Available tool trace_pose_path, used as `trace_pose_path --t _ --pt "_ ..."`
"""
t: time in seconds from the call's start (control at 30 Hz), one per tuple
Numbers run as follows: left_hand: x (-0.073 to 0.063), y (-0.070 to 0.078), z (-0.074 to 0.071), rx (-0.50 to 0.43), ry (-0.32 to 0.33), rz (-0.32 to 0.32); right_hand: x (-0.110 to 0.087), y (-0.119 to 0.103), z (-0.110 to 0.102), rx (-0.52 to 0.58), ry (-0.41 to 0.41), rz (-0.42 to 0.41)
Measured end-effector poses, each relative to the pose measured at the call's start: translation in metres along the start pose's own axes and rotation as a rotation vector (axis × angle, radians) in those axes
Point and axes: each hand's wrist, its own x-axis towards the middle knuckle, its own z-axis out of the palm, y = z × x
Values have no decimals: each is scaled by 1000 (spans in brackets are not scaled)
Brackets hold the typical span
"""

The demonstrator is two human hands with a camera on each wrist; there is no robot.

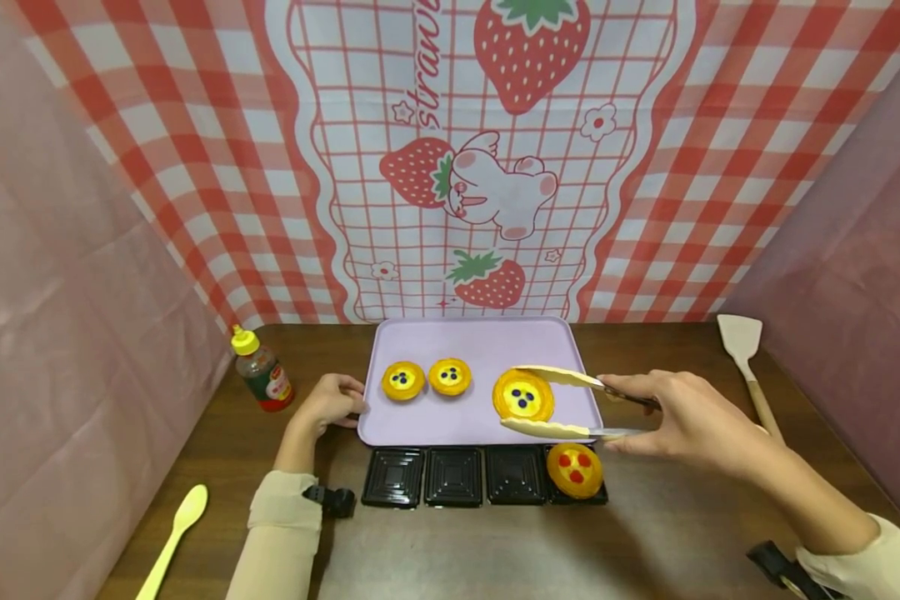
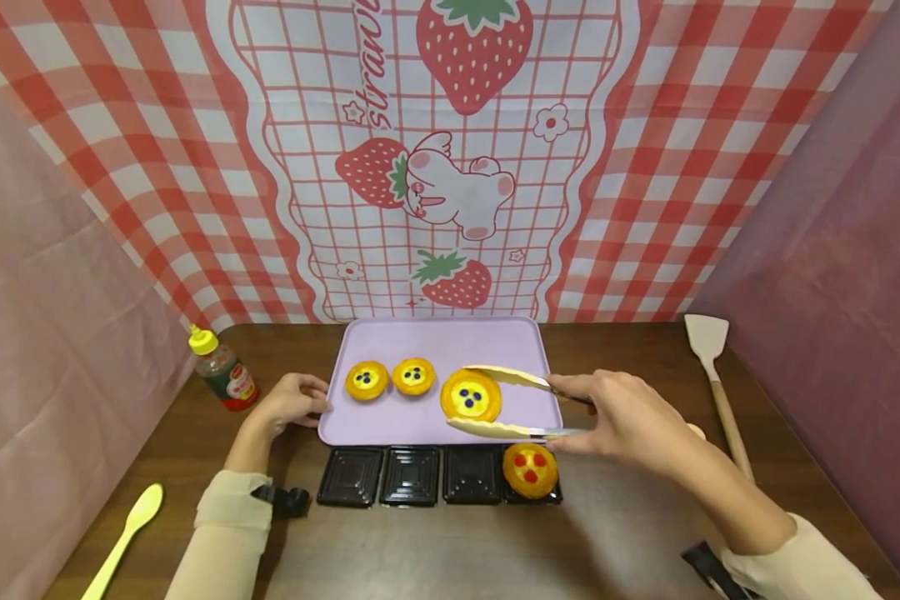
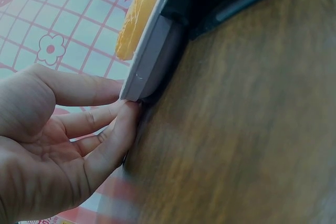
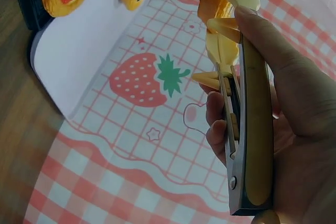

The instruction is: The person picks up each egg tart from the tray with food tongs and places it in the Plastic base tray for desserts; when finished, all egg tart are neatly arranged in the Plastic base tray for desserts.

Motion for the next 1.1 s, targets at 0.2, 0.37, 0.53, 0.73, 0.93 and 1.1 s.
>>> trace_pose_path --t 0.2,0.37,0.53,0.73,0.93,1.1 --pt "1 1 0 8 3 7 -3 6 12 20 -67 -51" --pt "0 3 0 18 4 2 -7 13 34 4 -147 -91" --pt "0 3 0 4 -1 -3 -10 19 55 -12 -191 -73" --pt "1 2 0 -1 0 -7 -12 26 70 11 -207 -39" --pt "1 2 0 10 -3 -5 -14 30 78 43 -210 -16" --pt "1 2 0 4 -4 -4 -13 28 79 46 -204 -22"
